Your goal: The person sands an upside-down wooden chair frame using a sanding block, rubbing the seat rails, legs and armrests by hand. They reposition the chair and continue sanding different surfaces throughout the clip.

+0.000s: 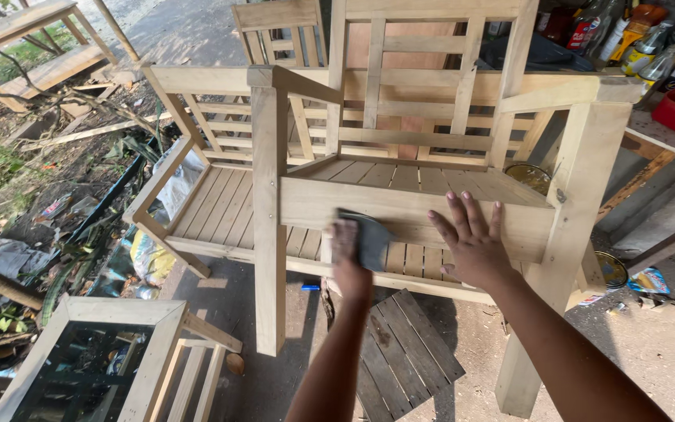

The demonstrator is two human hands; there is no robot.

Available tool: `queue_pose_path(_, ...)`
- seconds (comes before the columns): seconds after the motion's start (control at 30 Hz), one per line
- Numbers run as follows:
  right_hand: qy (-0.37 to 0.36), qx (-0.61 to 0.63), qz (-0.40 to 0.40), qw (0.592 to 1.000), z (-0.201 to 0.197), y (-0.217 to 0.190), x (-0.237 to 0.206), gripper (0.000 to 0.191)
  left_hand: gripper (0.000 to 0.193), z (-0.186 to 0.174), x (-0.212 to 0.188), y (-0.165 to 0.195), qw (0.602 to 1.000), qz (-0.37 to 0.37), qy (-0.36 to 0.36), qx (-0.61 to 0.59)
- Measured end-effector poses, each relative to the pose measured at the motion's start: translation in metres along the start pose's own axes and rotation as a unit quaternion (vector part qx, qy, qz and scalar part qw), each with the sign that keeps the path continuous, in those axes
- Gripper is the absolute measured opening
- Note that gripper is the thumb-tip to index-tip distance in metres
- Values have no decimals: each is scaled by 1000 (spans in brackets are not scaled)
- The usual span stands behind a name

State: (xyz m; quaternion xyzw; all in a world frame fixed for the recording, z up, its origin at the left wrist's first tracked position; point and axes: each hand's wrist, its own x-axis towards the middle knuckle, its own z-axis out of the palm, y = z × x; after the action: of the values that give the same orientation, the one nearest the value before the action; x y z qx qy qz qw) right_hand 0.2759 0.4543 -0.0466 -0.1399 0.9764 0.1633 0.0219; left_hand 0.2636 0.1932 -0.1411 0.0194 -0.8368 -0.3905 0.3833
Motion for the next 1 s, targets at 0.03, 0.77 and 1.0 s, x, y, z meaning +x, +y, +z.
queue_pose_path(0.03, -3, -4, 0, 1000, -1, 0, 0, 115, 59, -1, -2, 3, 998, 38, -14, 48)
queue_pose_path(0.77, -40, 7, -2, 999, -13, -1, -1, 112, 56, 13, 51, 5, 981, -71, 120, 137)
queue_pose_path(1.0, -29, 7, -6, 1000, -11, -1, -3, 111, 50, 30, -6, 7, 970, 230, -55, 61)
